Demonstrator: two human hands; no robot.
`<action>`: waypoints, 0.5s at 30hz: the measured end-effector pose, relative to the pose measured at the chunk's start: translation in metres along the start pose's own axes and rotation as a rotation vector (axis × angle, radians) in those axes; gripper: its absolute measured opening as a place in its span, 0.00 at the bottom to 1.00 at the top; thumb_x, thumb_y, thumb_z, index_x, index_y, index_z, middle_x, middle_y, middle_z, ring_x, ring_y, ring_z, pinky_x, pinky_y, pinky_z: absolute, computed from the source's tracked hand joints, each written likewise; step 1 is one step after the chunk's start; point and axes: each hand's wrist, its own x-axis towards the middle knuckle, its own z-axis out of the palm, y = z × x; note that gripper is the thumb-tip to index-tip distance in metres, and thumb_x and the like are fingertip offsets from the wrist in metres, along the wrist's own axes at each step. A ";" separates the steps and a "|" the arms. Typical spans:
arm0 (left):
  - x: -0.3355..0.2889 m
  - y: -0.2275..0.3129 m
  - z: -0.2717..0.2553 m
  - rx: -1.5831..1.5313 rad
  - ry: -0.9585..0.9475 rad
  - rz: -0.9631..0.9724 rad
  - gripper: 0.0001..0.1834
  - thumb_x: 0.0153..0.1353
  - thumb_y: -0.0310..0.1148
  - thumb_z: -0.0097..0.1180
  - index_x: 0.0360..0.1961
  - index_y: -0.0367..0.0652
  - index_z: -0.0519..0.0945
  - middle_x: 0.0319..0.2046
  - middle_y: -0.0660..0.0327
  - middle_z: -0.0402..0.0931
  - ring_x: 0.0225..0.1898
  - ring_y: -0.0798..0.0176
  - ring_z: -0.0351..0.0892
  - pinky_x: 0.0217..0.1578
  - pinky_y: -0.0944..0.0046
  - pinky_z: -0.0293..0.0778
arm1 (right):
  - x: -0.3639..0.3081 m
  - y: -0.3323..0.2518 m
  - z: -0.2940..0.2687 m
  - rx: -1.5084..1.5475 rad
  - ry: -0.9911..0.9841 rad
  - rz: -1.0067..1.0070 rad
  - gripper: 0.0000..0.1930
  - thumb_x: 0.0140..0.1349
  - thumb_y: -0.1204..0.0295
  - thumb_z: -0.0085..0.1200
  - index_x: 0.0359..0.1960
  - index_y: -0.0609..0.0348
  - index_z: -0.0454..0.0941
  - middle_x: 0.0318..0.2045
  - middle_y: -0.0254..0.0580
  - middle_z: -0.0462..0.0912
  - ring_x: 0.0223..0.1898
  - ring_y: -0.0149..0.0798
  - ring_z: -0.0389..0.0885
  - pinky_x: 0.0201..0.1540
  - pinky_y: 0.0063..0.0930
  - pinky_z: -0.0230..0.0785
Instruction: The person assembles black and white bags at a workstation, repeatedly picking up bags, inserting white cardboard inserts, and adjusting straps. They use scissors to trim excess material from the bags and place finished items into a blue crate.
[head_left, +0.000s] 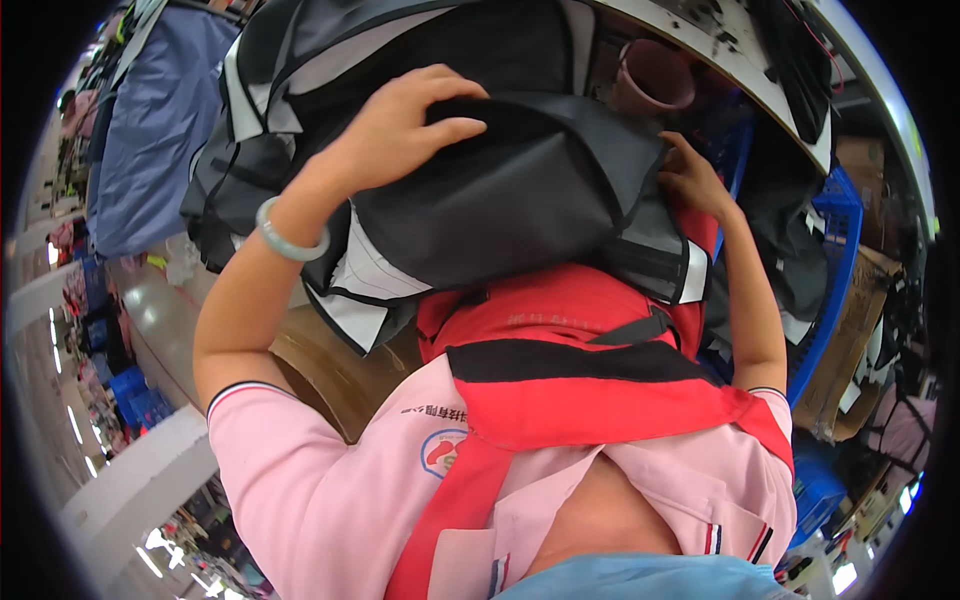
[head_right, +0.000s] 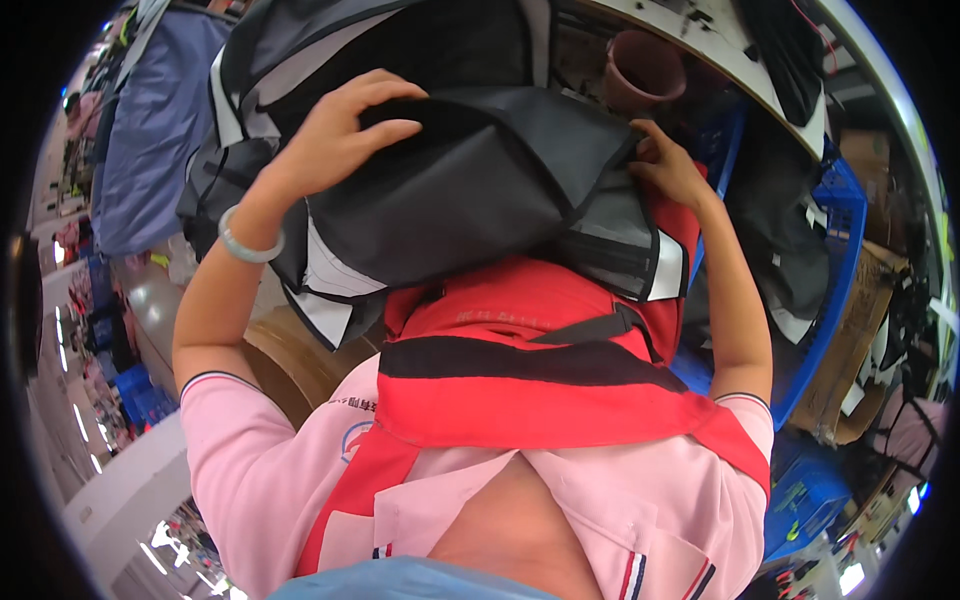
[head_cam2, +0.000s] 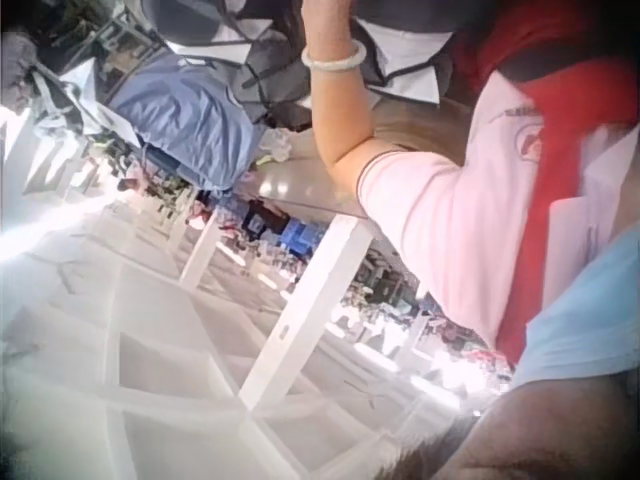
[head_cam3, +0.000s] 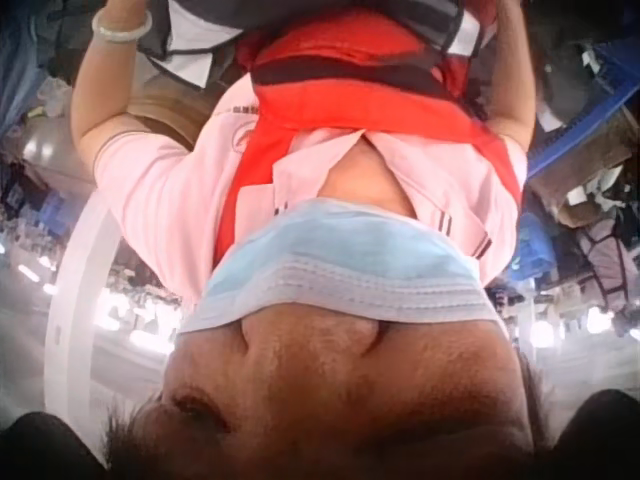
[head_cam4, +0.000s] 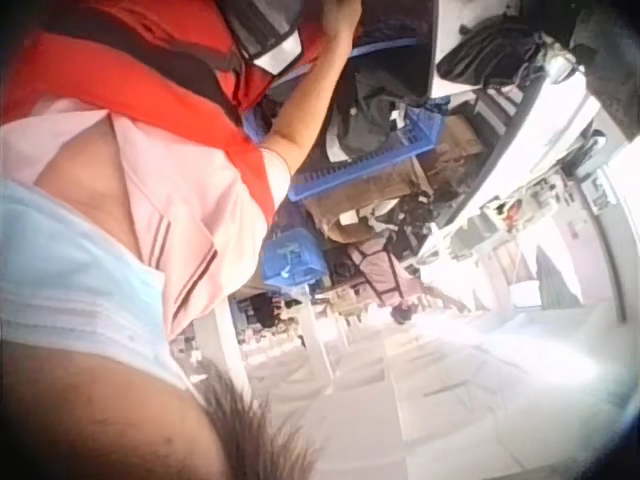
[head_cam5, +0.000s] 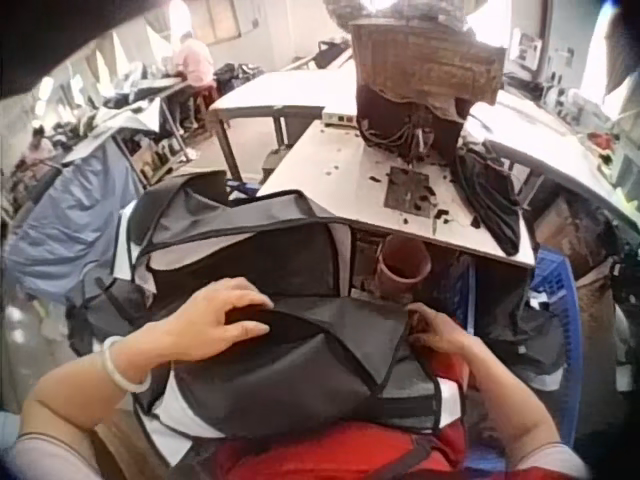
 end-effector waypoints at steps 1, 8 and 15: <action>0.000 -0.011 0.014 0.074 0.068 0.026 0.17 0.59 0.33 0.60 0.49 0.38 0.79 0.39 0.56 0.78 0.45 0.56 0.79 0.48 0.63 0.71 | 0.001 -0.015 -0.008 -0.377 0.092 -0.154 0.32 0.50 0.84 0.55 0.60 0.50 0.68 0.44 0.47 0.75 0.48 0.44 0.76 0.53 0.34 0.69; 0.058 -0.062 0.022 -0.087 -0.054 -0.270 0.16 0.54 0.28 0.62 0.43 0.33 0.81 0.43 0.44 0.81 0.47 0.49 0.81 0.49 0.58 0.73 | -0.046 -0.236 0.042 -0.410 -0.140 -0.904 0.26 0.47 0.79 0.58 0.52 0.46 0.77 0.53 0.40 0.75 0.58 0.46 0.71 0.60 0.41 0.60; 0.074 -0.067 0.025 -0.024 0.055 -0.113 0.18 0.54 0.28 0.62 0.46 0.35 0.82 0.42 0.45 0.82 0.46 0.47 0.81 0.49 0.58 0.74 | -0.021 -0.205 0.160 -0.741 0.171 -1.164 0.24 0.57 0.71 0.50 0.58 0.37 0.71 0.65 0.38 0.65 0.67 0.42 0.61 0.64 0.36 0.55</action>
